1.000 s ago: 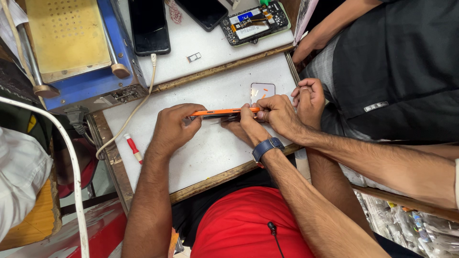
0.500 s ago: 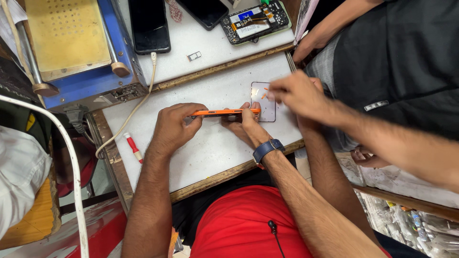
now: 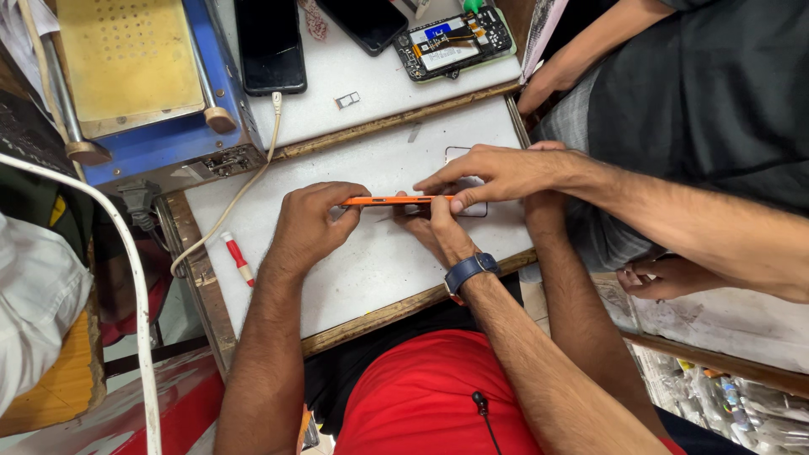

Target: The person removes the back cover of an orange smartphone, then uses a black plastic prying tool to separate the screen assembly from the frame. They continue to pry around the edges to loosen the device.

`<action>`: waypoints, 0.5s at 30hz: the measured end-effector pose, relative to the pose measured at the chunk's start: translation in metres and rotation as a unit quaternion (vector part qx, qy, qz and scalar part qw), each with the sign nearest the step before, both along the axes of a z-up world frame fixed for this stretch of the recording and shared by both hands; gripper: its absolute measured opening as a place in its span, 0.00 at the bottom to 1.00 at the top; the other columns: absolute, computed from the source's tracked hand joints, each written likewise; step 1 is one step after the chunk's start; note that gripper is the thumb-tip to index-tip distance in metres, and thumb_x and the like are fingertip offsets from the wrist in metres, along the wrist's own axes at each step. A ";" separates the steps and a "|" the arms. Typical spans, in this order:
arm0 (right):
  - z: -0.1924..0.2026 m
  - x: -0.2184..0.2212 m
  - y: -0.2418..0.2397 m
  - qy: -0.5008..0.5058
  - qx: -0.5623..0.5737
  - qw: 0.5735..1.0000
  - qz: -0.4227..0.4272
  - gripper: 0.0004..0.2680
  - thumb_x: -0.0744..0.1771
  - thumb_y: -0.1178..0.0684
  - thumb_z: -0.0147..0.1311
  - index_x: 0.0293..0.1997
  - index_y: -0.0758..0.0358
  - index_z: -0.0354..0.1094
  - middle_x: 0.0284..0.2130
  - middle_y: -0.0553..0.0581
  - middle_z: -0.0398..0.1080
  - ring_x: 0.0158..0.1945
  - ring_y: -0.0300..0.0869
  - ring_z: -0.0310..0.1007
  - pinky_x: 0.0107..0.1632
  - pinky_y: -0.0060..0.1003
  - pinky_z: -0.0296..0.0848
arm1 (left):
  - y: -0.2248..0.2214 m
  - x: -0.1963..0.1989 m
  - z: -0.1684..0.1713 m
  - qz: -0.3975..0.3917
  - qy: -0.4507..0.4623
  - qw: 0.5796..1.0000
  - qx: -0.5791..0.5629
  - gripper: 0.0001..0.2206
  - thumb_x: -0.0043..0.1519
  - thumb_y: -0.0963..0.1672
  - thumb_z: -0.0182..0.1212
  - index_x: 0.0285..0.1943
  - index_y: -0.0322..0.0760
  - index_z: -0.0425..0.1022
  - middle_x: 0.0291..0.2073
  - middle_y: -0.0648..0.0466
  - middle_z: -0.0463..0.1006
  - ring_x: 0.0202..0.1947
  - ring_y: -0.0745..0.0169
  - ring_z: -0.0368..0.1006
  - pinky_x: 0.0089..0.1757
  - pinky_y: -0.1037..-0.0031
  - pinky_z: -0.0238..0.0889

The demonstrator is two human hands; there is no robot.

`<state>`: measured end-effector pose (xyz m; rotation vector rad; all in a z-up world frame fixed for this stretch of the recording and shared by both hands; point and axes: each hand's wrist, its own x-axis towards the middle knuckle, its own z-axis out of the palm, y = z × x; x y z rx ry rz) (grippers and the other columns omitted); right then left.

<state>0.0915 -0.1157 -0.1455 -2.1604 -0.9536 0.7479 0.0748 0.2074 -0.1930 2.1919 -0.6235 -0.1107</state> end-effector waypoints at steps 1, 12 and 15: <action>-0.005 0.000 -0.001 -0.004 0.021 1.000 0.009 0.23 0.68 0.36 0.50 0.67 0.60 0.65 0.56 0.62 0.76 0.58 0.50 0.77 0.60 0.47 0.75 | 0.000 0.000 0.000 0.003 0.005 1.000 0.007 0.10 0.59 0.43 0.67 0.49 0.44 0.84 0.42 0.54 0.86 0.35 0.64 0.82 0.38 0.71 0.77; -0.186 -0.059 -0.088 -0.194 0.335 0.730 -0.563 0.07 0.73 0.56 0.49 0.54 0.66 0.59 0.37 0.49 0.62 0.41 0.33 0.65 0.47 0.28 0.69 | 0.001 0.000 -0.002 0.007 0.012 1.000 0.022 0.11 0.59 0.44 0.68 0.50 0.45 0.84 0.42 0.54 0.86 0.33 0.63 0.82 0.39 0.70 0.76; -0.199 -0.060 -0.094 -0.192 0.365 0.731 -0.543 0.07 0.73 0.57 0.48 0.56 0.65 0.58 0.38 0.49 0.64 0.41 0.31 0.66 0.45 0.26 0.71 | 0.000 0.001 -0.003 0.013 0.017 1.000 0.020 0.11 0.59 0.44 0.68 0.50 0.45 0.84 0.42 0.53 0.86 0.34 0.62 0.82 0.39 0.70 0.77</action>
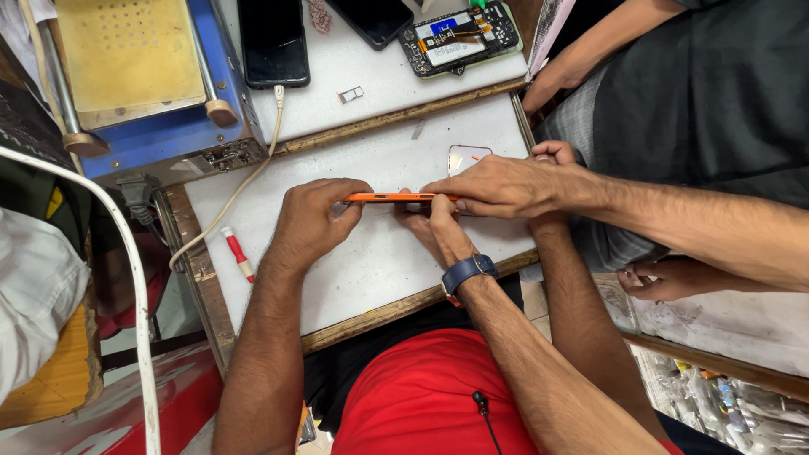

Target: The person removes the back cover of an orange smartphone, then uses a black plastic prying tool to separate the screen assembly from the frame. They continue to pry around the edges to loosen the device.

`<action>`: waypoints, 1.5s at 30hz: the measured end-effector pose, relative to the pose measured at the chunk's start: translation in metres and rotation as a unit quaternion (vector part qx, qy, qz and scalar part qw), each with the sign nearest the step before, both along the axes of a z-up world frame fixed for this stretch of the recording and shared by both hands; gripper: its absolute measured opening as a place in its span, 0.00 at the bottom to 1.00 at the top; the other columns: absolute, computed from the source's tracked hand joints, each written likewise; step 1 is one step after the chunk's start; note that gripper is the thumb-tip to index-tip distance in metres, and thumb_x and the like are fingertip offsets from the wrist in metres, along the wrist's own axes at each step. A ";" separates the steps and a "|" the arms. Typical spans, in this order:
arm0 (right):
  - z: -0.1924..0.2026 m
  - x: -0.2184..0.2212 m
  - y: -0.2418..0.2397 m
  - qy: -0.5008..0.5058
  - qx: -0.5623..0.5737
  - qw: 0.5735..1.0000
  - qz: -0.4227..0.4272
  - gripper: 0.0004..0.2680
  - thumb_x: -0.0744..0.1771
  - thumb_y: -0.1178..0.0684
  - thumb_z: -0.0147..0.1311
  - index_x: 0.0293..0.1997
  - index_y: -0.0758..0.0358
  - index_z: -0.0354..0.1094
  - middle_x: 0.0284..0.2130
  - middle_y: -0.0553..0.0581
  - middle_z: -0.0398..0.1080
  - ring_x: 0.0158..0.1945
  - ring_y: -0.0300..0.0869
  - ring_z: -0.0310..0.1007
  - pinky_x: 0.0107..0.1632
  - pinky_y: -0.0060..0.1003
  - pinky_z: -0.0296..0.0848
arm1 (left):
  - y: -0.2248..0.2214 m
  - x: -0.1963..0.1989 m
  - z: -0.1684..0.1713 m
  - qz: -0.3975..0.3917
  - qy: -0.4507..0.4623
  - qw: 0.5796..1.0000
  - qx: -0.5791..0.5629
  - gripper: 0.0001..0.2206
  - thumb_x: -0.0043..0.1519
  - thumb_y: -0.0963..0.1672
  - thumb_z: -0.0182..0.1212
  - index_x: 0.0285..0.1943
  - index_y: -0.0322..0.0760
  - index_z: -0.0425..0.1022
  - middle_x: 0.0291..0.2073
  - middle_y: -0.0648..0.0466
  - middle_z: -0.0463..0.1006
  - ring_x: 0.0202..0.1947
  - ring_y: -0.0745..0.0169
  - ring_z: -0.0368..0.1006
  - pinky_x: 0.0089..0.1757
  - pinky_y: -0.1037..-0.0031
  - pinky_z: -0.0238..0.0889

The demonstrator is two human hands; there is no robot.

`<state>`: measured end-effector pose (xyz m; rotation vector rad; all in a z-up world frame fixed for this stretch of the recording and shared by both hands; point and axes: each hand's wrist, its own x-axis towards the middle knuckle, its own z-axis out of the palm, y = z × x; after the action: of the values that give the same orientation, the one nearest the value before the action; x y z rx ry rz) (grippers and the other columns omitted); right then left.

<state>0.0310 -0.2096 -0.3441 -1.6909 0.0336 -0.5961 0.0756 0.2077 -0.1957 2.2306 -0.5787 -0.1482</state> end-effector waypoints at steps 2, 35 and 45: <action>-0.001 0.003 0.002 0.024 0.055 0.998 -0.018 0.05 0.73 0.58 0.46 0.53 0.65 0.60 0.34 0.49 0.65 0.37 0.32 0.66 0.40 0.27 0.71 | 0.001 0.000 0.000 -0.004 -0.009 1.000 -0.002 0.11 0.59 0.43 0.68 0.50 0.44 0.84 0.42 0.53 0.86 0.35 0.62 0.82 0.39 0.70 0.77; 0.009 0.005 0.008 0.047 -0.035 0.997 -0.046 0.05 0.74 0.59 0.43 0.54 0.68 0.60 0.34 0.52 0.67 0.37 0.33 0.68 0.40 0.27 0.72 | -0.001 -0.001 0.003 -0.013 -0.035 0.999 0.011 0.10 0.58 0.42 0.69 0.49 0.42 0.83 0.38 0.53 0.86 0.32 0.64 0.82 0.37 0.71 0.77; 0.021 0.004 0.015 0.048 -0.021 0.998 -0.027 0.06 0.74 0.56 0.47 0.54 0.67 0.59 0.34 0.50 0.64 0.37 0.33 0.68 0.44 0.27 0.75 | -0.002 -0.001 0.003 -0.016 -0.035 0.999 0.014 0.09 0.60 0.42 0.68 0.49 0.43 0.83 0.37 0.54 0.87 0.34 0.64 0.83 0.37 0.72 0.78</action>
<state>0.0355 -0.1948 -0.3227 -1.7627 0.1369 -0.5577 0.0745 0.2061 -0.1922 2.2612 -0.6540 -0.0960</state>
